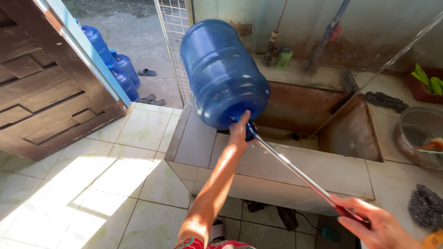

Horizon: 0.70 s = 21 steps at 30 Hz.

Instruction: Clean a large 20-liter blue plastic water bottle using water, a scrub, and a long-handled brush.

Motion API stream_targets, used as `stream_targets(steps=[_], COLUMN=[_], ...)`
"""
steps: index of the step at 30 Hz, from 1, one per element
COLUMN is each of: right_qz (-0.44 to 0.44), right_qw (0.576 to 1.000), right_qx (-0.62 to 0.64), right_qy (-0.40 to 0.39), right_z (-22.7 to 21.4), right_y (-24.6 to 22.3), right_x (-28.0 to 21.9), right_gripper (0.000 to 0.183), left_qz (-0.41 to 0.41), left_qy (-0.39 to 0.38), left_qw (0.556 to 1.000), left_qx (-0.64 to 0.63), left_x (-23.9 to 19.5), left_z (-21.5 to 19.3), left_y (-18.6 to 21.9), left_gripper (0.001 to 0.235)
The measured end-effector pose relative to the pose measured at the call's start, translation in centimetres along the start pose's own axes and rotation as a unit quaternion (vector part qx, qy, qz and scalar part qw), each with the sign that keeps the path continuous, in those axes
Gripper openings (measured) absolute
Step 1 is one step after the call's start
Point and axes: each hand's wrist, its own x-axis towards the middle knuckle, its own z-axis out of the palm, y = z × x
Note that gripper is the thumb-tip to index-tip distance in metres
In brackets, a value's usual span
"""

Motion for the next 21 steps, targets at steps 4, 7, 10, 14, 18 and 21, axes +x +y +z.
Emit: stream_targets(steps=[4, 7, 10, 14, 18, 21], right_qz=[-0.173, -0.264, -0.483, -0.279, -0.147, -0.196], right_qw=[0.975, 0.942, 0.839, 0.933, 0.911, 0.907], right_qx=[-0.061, -0.117, 0.028, 0.197, 0.384, 0.368], right_qy=[0.123, 0.171, 0.248, 0.115, -0.045, -0.067], right_z=[6.7, 11.5, 15.9, 14.3, 11.3, 9.1], right_y=[-7.4, -9.8, -9.3, -12.2, -11.6, -7.7], right_x=[3.0, 11.5, 19.9, 16.3, 11.7, 8.8], right_gripper=[0.051, 0.040, 0.035, 0.039, 0.041, 0.039], left_qz=[0.002, 0.039, 0.007, -0.036, -0.067, -0.042], left_qy=[0.010, -0.011, -0.004, -0.257, -0.465, -0.414], left_qw=[1.000, 0.999, 0.999, 0.949, 0.825, 0.844], left_qx=[0.018, 0.026, 0.040, -0.178, -0.313, -0.338], left_x=[0.2, -1.2, -0.6, 1.3, -5.1, -4.1], left_z=[-0.6, -1.3, -3.6, -7.2, -4.2, -1.3], left_y=[-0.4, -2.4, -3.3, -4.8, -5.1, -6.9], left_gripper=[0.053, 0.054, 0.044, 0.045, 0.057, 0.034])
